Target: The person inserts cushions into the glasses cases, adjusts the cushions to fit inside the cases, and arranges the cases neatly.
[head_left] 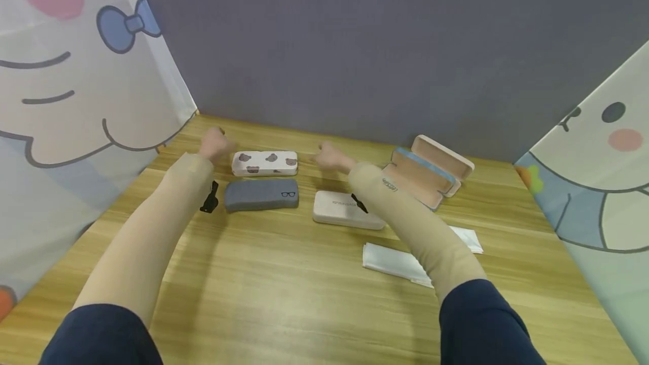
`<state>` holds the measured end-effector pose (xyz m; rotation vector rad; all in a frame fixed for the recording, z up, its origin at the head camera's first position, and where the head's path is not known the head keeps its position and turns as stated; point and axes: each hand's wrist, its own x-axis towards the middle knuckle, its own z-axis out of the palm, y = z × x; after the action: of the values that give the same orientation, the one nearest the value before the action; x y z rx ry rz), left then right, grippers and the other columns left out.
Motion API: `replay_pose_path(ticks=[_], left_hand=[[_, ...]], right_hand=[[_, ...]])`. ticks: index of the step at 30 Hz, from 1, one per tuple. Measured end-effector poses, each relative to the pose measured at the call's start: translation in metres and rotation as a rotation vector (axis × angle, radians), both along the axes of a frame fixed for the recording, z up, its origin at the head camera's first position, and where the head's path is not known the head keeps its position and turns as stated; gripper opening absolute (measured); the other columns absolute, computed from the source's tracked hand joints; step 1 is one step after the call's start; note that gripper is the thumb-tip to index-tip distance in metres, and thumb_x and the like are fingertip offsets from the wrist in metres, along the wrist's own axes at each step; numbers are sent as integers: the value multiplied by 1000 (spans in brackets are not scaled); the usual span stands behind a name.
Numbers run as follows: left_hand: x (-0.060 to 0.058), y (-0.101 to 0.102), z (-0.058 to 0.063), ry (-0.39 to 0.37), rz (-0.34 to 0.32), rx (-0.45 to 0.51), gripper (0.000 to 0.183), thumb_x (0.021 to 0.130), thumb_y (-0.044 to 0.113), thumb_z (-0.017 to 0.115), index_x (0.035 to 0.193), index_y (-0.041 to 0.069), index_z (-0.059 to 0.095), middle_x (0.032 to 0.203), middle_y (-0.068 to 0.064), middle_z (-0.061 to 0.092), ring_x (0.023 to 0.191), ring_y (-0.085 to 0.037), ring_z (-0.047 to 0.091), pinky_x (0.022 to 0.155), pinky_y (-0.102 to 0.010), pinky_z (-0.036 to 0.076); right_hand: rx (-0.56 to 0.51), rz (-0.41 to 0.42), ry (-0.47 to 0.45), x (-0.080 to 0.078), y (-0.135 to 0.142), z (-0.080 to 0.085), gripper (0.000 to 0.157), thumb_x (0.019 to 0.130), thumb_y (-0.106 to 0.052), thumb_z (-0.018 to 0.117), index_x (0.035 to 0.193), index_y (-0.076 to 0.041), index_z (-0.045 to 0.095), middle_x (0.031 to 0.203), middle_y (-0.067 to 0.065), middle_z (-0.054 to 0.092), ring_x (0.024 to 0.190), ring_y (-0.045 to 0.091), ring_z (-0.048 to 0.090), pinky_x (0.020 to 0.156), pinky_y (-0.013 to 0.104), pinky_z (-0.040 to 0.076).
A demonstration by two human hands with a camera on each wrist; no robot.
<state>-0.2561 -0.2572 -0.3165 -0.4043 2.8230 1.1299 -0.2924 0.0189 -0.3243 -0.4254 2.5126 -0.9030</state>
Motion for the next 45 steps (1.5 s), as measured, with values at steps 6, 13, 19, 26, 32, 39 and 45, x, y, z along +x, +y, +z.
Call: replay_pose_path(ticks=[6,13,19,26,32,39,45], left_hand=[[-15,31,10,67,-3,65,73,95,30,53,147,-9,22,152,-30,27,139,-46,28,114,-52,31],[-27,72,12,65,-55,101,77,95,44,52,150,-2,22,155,-23,27,141,-40,30,114,-50,31],[-38,103,9,60,-97,139,76,95,47,51,151,3,24,156,-19,25,142,-37,29,113,-50,33],[-49,148,16,70,-164,169,77,94,49,54,150,3,26,156,-17,27,142,-35,30,112,-48,35],[-49,180,18,30,-216,197,82,94,52,52,153,6,19,157,-15,25,145,-33,25,114,-47,33],[-49,204,11,1,-249,187,80,94,53,51,151,4,23,156,-16,28,143,-34,29,113,-47,35],[-50,214,5,-4,-256,153,81,93,54,51,150,4,25,155,-17,29,142,-35,31,113,-47,35]], right_hand=[[7,-55,61,-1,49,25,63,102,-29,44,151,3,20,157,19,26,138,32,39,115,43,33],[-29,-137,59,9,95,48,66,102,-38,41,153,-6,15,155,19,27,142,36,30,113,50,33],[-12,-152,78,16,126,58,65,103,-38,38,154,-8,13,155,22,25,142,38,29,112,53,32],[23,-206,138,18,158,60,64,103,-38,37,153,-4,16,153,26,27,139,41,31,112,54,33],[-10,-251,195,22,178,60,64,103,-38,37,152,-3,17,151,27,31,137,43,34,111,56,33],[3,-301,246,33,206,57,66,103,-40,36,152,0,17,152,30,29,139,45,31,111,59,31],[17,-318,259,42,229,47,69,103,-43,27,151,5,13,151,34,25,138,49,28,111,60,29]])
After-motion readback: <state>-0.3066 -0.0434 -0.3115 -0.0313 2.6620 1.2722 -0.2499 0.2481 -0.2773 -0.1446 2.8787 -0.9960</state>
